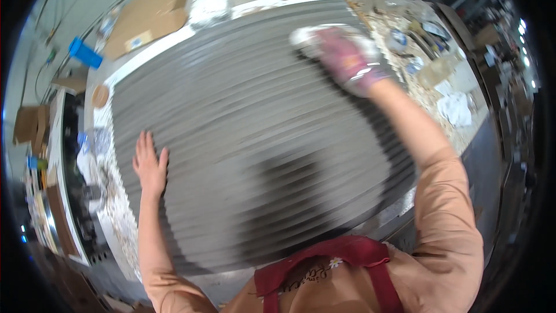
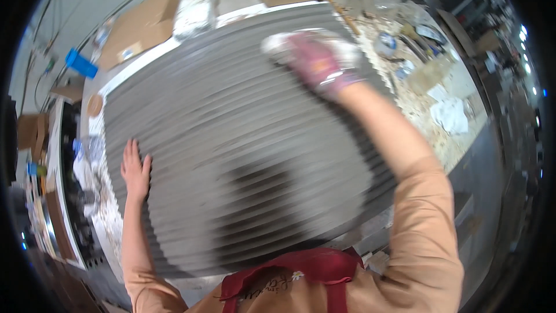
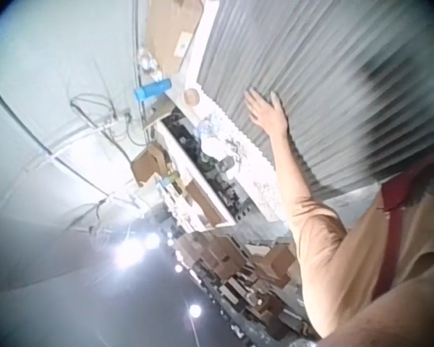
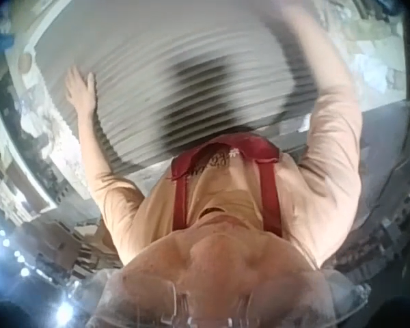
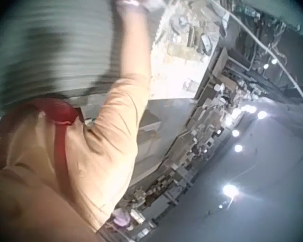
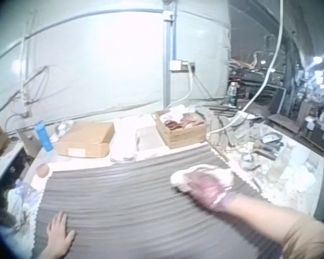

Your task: The person wipes a large slatted furniture panel using a cloth, applying liquid from a bottle onto the cloth and panel throughout the process.

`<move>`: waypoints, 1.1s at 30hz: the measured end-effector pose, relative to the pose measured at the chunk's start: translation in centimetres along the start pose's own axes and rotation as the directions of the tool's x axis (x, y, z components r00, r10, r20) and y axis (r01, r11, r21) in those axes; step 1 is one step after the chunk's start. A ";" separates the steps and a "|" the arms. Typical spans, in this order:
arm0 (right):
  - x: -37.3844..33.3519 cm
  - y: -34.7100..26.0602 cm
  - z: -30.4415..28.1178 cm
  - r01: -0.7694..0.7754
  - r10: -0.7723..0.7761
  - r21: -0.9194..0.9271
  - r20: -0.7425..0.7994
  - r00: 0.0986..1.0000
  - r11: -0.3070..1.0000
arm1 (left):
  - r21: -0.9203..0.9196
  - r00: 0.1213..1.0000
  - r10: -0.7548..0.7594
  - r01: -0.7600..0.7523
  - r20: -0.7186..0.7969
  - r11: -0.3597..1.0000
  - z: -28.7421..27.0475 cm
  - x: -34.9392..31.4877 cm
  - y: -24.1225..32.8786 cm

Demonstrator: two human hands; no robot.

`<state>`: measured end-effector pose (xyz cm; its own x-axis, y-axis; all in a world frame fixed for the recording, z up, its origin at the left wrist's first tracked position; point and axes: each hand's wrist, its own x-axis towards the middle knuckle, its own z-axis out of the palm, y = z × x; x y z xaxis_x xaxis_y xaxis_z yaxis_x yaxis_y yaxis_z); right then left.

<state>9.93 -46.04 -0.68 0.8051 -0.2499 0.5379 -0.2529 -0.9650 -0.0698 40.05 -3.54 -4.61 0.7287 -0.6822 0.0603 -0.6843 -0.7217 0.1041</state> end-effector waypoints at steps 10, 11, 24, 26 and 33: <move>-6.5 7.7 -0.6 -0.081 0.125 -0.172 0.263 0.957 0.982 | 0.022 0.999 0.005 -0.006 0.035 1.000 0.1 -0.5 -0.6; -8.2 10.9 -2.2 -0.201 0.256 -0.242 0.223 0.940 0.949 | 0.013 0.999 0.023 -0.023 0.028 1.000 0.3 -0.2 -0.6; -5.8 14.7 -1.8 -0.545 0.589 -0.244 0.173 0.789 0.802 | 0.018 1.000 0.013 -0.013 0.020 1.000 0.1 -0.2 -0.2; -3.9 15.4 -5.5 -0.515 0.756 -0.564 0.371 0.540 0.645 | 0.021 1.000 -0.002 0.002 0.020 1.000 0.1 -0.4 -0.1; -1.6 10.8 -6.2 -0.586 0.525 0.388 0.261 0.810 0.712 | 0.033 1.000 0.003 -0.003 0.000 0.999 0.1 -0.4 0.1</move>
<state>2.60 -55.53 2.94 0.6596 -0.7297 0.1802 -0.4434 -0.5713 -0.6906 39.73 -3.35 -4.76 0.7268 -0.6842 0.0601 -0.6868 -0.7233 0.0709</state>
